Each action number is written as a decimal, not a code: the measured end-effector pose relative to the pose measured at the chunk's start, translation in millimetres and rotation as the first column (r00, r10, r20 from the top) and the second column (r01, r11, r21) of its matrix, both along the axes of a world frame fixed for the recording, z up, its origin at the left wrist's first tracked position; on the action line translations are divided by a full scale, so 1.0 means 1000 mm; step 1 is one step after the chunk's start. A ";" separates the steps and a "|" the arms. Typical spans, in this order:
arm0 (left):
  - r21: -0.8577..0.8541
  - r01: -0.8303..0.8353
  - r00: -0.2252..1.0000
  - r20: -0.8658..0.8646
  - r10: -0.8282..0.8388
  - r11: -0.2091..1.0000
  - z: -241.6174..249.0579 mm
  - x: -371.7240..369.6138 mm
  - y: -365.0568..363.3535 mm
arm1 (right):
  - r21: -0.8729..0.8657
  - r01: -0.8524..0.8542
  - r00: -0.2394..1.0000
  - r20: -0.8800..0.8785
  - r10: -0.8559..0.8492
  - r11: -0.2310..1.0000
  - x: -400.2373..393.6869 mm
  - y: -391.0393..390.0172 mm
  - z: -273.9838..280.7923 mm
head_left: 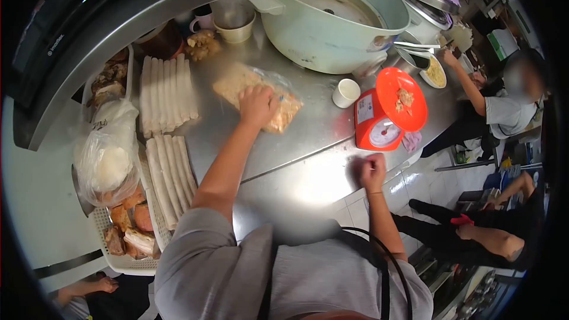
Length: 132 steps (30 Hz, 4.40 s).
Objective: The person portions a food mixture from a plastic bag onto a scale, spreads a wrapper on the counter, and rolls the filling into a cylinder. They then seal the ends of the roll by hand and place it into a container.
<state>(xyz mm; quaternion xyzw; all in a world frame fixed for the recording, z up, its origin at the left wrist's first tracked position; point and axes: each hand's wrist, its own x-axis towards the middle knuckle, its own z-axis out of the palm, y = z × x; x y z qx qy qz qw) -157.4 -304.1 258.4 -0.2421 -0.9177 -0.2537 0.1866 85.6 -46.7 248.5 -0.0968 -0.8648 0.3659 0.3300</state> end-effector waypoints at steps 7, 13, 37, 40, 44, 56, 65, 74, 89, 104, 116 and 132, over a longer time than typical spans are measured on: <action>0.070 0.084 0.993 -0.087 -0.078 0.994 0.007 0.108 -0.008 | 0.223 -0.310 0.935 0.248 0.254 0.924 -0.138 -0.107 0.036; 0.298 0.016 0.979 0.187 -0.075 0.954 0.000 0.121 -0.017 | -0.404 -0.251 0.708 0.543 0.452 0.880 -0.176 -0.133 -0.002; 0.438 -0.294 0.801 0.598 -0.031 0.849 0.090 0.035 -0.026 | 0.181 -0.437 0.866 0.349 0.358 0.881 -0.116 -0.117 0.165; 0.733 -0.245 0.774 0.542 -0.328 0.634 0.180 0.098 0.013 | 0.137 -0.476 0.817 0.434 0.379 0.869 -0.128 -0.129 0.152; 0.705 -0.067 0.763 0.492 -0.418 0.706 0.219 0.108 0.011 | -0.175 -0.603 0.730 0.274 0.627 0.779 -0.144 -0.115 0.166; 0.007 0.223 0.949 0.226 -0.219 0.975 0.146 0.118 0.017 | -0.426 -0.563 0.766 0.053 0.641 0.708 -0.107 -0.091 0.108; -0.314 0.109 0.981 0.185 -0.052 0.943 0.129 0.159 0.035 | -0.824 -0.392 0.628 0.085 0.774 0.408 -0.092 -0.078 0.094; 0.060 0.026 0.906 0.420 -0.049 0.998 0.149 0.093 0.047 | -0.656 -0.350 0.718 0.270 0.641 0.668 -0.150 -0.076 0.145; 0.704 -0.409 0.441 0.710 -0.549 0.581 0.021 0.088 0.107 | -0.763 -0.123 0.766 0.333 0.550 0.634 -0.145 -0.027 0.054; 0.753 -0.557 0.561 0.652 -0.510 0.350 0.026 0.087 0.109 | -0.040 -0.215 0.786 0.586 0.198 0.976 -0.046 -0.059 0.073; 0.814 -0.539 0.738 0.581 -0.344 0.218 0.006 0.073 0.117 | -0.289 -0.133 0.875 0.416 0.249 0.948 -0.068 -0.028 0.070; 0.779 -0.525 0.569 0.621 -0.538 0.343 0.043 0.075 0.062 | -0.649 -0.306 0.861 0.125 0.494 0.697 -0.108 0.067 0.170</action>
